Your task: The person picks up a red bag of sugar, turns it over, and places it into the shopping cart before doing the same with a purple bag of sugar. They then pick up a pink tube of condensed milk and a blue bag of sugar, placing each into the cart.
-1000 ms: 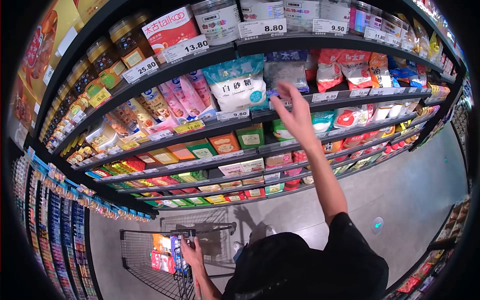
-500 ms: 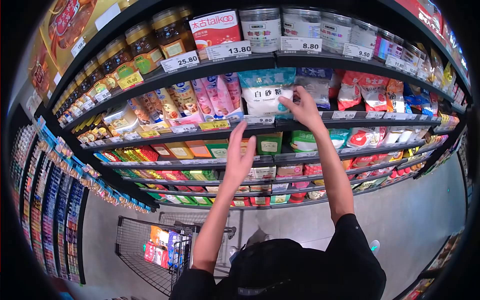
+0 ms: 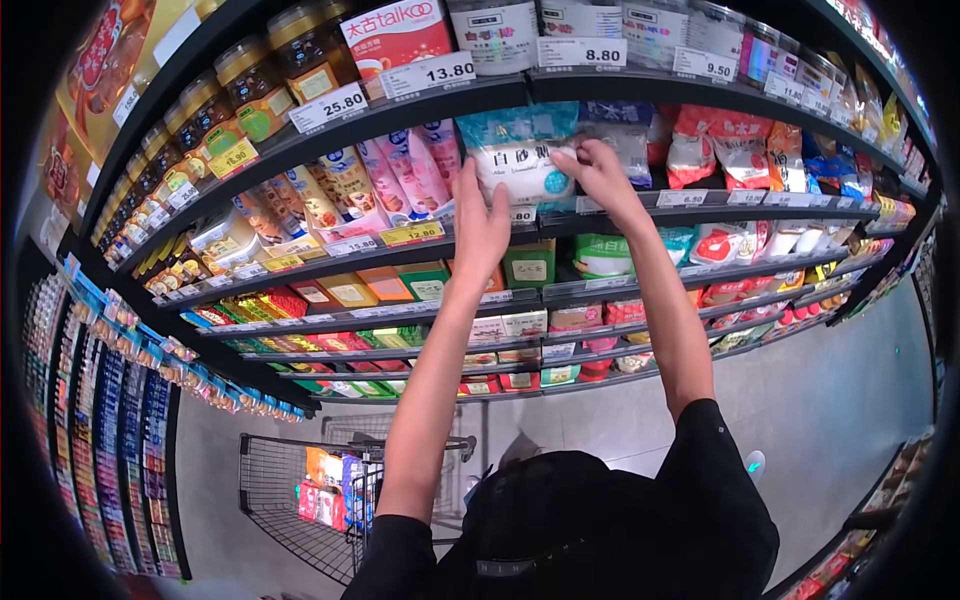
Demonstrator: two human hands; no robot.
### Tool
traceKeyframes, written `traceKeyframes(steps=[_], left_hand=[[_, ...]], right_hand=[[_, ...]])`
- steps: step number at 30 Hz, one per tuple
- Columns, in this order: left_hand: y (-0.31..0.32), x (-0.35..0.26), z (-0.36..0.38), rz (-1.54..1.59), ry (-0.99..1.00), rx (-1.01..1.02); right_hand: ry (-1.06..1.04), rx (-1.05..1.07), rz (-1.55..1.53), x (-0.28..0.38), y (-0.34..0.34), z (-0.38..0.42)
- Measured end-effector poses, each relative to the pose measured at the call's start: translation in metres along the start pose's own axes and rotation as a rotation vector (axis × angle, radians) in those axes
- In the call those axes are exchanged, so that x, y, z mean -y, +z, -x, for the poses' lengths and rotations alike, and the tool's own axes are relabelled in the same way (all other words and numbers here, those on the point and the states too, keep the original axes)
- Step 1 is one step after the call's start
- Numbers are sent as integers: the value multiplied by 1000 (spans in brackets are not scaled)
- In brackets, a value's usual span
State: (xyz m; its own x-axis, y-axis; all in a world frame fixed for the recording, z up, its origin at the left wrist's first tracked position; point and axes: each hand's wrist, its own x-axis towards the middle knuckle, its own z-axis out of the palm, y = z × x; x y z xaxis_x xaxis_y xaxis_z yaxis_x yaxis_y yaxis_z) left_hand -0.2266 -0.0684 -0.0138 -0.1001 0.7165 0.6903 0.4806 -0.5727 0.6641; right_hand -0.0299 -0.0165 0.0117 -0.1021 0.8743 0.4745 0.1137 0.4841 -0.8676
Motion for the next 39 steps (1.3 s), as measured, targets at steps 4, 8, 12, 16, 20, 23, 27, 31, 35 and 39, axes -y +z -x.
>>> traceKeyframes(steps=[4,8,12,16,20,23,27,31,35,39], left_hand=[[-2,1,-6,-39,-63,-10],[-3,1,-5,-96,-82,-15],[-5,-1,-5,-81,-82,-6],[-4,-1,-4,-72,-73,-10],[-2,4,-4,-64,-34,-31],[-3,4,-4,-73,-26,-32],[-3,4,-2,-79,-13,-31],[-2,6,-2,-80,-16,-27],[-3,6,-1,-82,-9,-13],[-3,8,-1,-76,-8,2]], right_hand=[[73,45,11,11,-3,2],[91,25,-27,8,-2,3],[106,78,-79,8,-8,4],[110,133,-96,17,-13,9],[72,124,-96,10,-11,9],[50,115,-91,5,-10,7],[66,112,-75,10,-11,9],[63,85,-81,10,-9,8],[52,89,-65,9,-10,7],[15,92,-77,4,-10,6]])
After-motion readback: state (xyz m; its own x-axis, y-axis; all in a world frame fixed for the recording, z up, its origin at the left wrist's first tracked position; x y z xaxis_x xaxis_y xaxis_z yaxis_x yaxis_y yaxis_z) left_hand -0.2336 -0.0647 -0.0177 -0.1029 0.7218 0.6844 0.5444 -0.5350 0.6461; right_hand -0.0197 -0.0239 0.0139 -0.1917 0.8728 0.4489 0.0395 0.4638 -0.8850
